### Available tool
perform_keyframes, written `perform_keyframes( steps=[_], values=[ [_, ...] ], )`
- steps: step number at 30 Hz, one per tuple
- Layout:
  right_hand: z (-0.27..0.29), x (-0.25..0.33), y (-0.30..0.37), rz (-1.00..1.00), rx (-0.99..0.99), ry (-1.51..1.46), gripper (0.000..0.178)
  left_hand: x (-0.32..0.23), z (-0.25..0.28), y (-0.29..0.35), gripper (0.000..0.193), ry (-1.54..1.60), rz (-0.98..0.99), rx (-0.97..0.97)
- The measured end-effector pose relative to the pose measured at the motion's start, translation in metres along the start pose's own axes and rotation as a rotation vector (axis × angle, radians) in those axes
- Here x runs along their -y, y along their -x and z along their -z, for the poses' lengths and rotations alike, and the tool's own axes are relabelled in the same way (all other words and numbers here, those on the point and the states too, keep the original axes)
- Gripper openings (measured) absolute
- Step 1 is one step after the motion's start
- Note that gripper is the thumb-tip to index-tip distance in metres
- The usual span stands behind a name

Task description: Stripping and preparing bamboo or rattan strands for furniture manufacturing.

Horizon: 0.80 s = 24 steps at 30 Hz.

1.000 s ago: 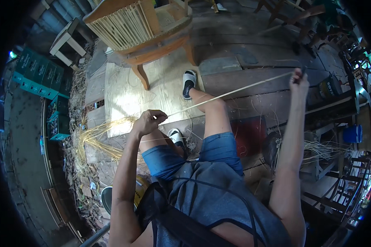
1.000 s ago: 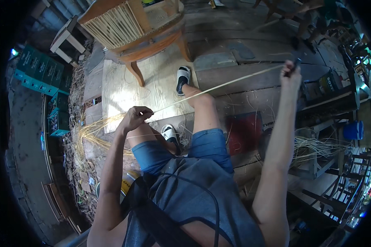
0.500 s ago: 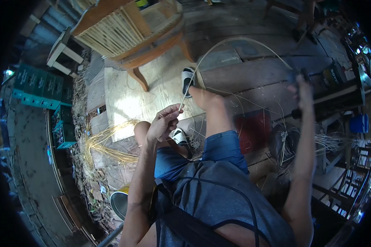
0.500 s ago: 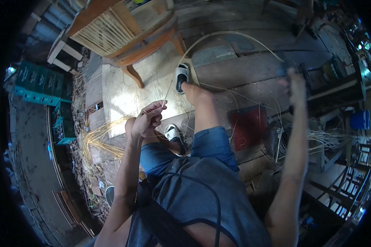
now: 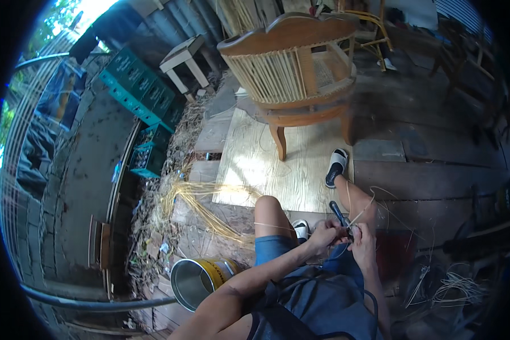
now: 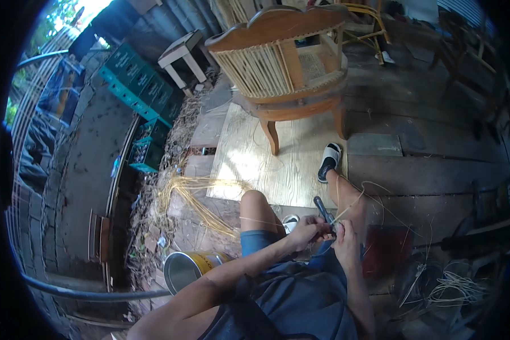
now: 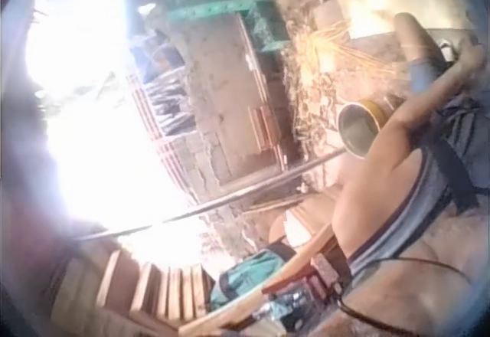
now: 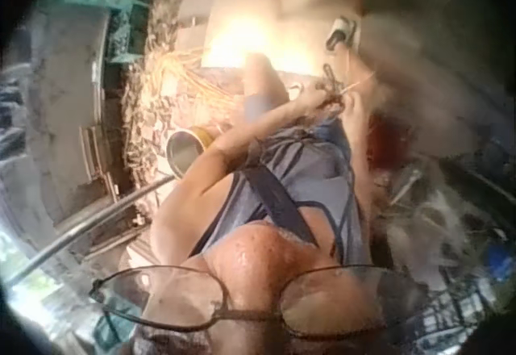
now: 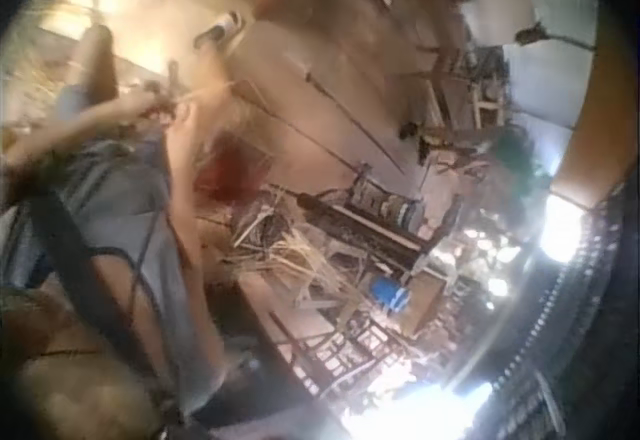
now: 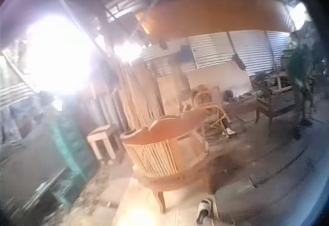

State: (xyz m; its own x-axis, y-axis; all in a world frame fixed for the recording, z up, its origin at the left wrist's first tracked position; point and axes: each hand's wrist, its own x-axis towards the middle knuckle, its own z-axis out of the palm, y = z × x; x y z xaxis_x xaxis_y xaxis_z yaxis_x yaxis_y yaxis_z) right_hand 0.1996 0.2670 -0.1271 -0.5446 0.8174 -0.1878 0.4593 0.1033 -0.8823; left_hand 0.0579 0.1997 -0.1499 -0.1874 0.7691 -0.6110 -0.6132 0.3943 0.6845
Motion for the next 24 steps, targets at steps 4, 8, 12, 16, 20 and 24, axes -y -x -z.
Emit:
perform_keyframes(
  steps=[4,8,12,16,20,24],
  values=[
    [-0.006,0.027,-0.012,-0.001,0.161,-0.140,0.018,-0.013,0.018,0.011,0.014,-0.168,-0.221,0.073],
    [-0.010,0.043,-0.023,0.060,0.052,-0.212,0.027,-0.039,0.012,0.037,0.014,-0.126,-0.203,0.060],
    [0.004,0.034,-0.019,0.007,0.229,-0.064,0.055,-0.037,0.007,0.032,0.017,-0.201,-0.201,0.113],
    [0.020,0.019,-0.017,-0.026,0.175,-0.113,0.055,-0.041,0.008,0.053,0.017,-0.371,-0.141,0.111],
    [0.035,0.032,-0.012,0.053,0.236,-0.070,0.052,-0.038,0.011,0.053,0.019,-0.436,-0.090,0.125],
    [0.014,0.033,0.002,0.272,0.161,0.106,0.042,-0.037,0.005,0.057,0.020,-0.406,-0.221,0.178]
  ],
)
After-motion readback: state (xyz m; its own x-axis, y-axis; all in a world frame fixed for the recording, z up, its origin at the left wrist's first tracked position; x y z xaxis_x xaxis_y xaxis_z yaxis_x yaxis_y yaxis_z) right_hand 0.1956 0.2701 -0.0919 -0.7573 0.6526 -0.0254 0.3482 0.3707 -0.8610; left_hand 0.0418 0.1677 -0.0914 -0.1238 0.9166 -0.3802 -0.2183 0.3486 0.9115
